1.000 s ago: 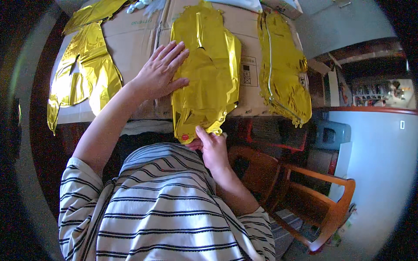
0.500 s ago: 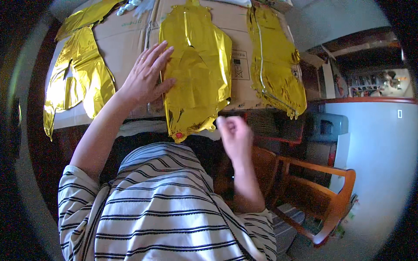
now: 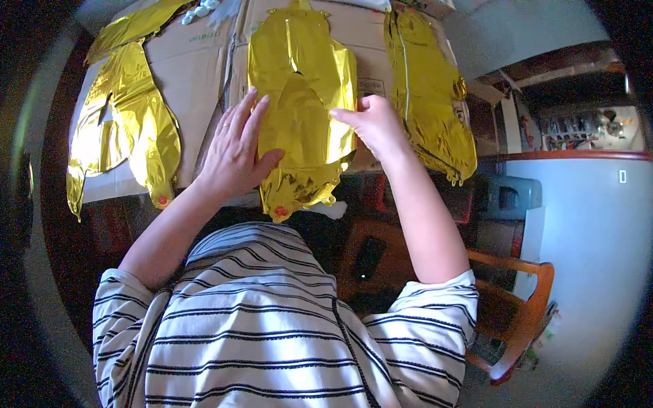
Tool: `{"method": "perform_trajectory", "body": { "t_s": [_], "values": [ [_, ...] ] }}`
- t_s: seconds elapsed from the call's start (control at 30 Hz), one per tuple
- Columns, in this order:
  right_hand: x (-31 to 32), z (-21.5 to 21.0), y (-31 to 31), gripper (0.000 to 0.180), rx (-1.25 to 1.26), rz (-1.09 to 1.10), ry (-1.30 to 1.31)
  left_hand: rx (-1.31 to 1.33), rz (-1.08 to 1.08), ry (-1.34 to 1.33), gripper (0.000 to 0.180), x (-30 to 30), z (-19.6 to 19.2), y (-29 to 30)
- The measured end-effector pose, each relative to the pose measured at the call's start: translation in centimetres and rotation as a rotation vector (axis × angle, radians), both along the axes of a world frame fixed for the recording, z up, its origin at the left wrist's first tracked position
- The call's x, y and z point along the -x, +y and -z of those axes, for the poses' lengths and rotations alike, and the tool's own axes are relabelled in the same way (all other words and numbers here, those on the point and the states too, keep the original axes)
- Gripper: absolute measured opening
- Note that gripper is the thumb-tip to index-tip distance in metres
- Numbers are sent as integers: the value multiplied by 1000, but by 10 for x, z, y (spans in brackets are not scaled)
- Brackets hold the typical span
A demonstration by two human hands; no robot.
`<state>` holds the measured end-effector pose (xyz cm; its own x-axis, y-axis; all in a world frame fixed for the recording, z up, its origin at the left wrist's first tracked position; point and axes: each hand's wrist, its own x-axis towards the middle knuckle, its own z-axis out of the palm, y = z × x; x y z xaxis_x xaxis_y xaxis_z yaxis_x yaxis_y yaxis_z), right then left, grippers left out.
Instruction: Folding gold foil balloons and placing them into white envelopes.
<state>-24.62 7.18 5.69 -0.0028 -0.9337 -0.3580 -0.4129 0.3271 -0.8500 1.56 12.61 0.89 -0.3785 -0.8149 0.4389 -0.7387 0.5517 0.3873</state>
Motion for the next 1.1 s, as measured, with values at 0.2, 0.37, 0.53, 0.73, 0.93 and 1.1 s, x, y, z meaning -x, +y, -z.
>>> {"method": "perform_trajectory", "body": {
  "t_s": [0.2, 0.37, 0.53, 0.73, 0.93, 1.1],
  "values": [
    [-5, 12, -3, 26, -105, 13, -197, -7, -9, -20, 87, 0, 0, 1],
    [9, 20, -4, 22, -198, 39, -381, -53, 11, 9, 85, -3, 1, 0],
    [12, 14, -3, 19, -291, 64, -445, -72, 11, -4, 84, -3, 2, 0],
    [9, 15, 4, 18, -228, 78, -390, -72, 8, -40, 82, -3, 0, 0],
    [7, 7, 4, 17, -297, 28, -390, -61, -7, -91, 81, -4, -2, 0],
    [17, 8, 1, 20, -364, 33, -307, -64, -13, -104, 80, -3, 0, -1]
  ]
}}
